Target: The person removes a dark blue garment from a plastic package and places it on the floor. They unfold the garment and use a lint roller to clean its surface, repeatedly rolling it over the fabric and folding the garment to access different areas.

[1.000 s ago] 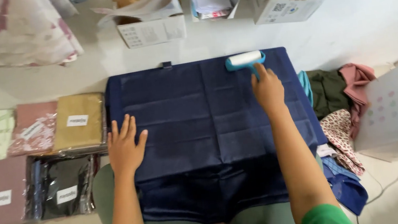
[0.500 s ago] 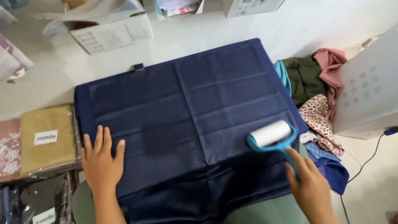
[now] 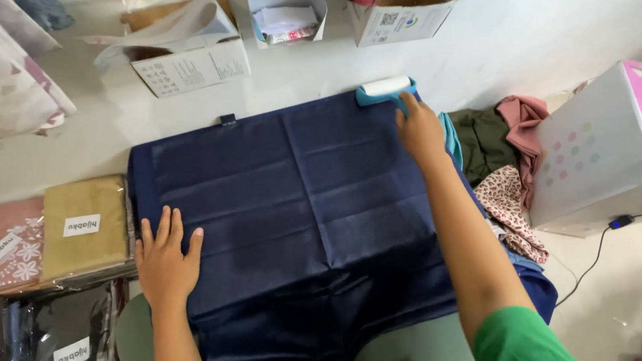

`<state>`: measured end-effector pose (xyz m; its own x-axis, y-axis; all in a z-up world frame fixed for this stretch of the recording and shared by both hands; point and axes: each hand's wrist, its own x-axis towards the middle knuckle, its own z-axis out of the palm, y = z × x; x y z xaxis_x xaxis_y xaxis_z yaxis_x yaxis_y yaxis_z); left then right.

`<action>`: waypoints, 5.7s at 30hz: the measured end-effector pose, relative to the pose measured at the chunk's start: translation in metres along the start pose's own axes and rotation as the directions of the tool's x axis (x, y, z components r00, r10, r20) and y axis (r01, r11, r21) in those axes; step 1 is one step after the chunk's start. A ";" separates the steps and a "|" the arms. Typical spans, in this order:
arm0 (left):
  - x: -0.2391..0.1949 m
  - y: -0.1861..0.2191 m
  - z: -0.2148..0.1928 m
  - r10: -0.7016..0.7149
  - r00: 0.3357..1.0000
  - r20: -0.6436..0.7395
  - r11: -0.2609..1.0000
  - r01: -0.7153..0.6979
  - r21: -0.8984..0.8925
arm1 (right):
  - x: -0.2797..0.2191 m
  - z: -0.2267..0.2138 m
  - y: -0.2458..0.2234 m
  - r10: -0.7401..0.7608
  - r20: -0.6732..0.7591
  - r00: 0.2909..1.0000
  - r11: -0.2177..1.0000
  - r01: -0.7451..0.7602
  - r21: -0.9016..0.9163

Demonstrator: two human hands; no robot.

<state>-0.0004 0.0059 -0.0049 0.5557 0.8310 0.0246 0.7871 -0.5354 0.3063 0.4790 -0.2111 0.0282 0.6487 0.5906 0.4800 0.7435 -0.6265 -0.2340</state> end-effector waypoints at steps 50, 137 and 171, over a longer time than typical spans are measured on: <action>-0.039 -0.005 0.018 0.269 0.952 -0.147 0.963 -0.263 0.063 | -0.101 -0.208 0.052 -0.320 0.536 0.781 0.946 0.295 0.135; -0.132 -0.061 -0.018 -0.164 0.980 0.112 0.567 0.187 -0.802 | -0.204 -0.128 0.172 -0.041 0.599 0.800 0.230 -0.576 0.785; 0.169 -0.008 0.042 -0.106 0.841 -0.531 0.989 0.142 0.027 | 0.045 0.064 0.046 0.341 0.071 0.938 0.940 -0.337 -0.056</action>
<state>0.0986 0.1441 -0.0431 0.2414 0.8356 0.4935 0.8652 -0.4156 0.2805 0.5528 -0.1810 -0.0154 0.8729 0.3766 0.3101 0.4709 -0.8166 -0.3339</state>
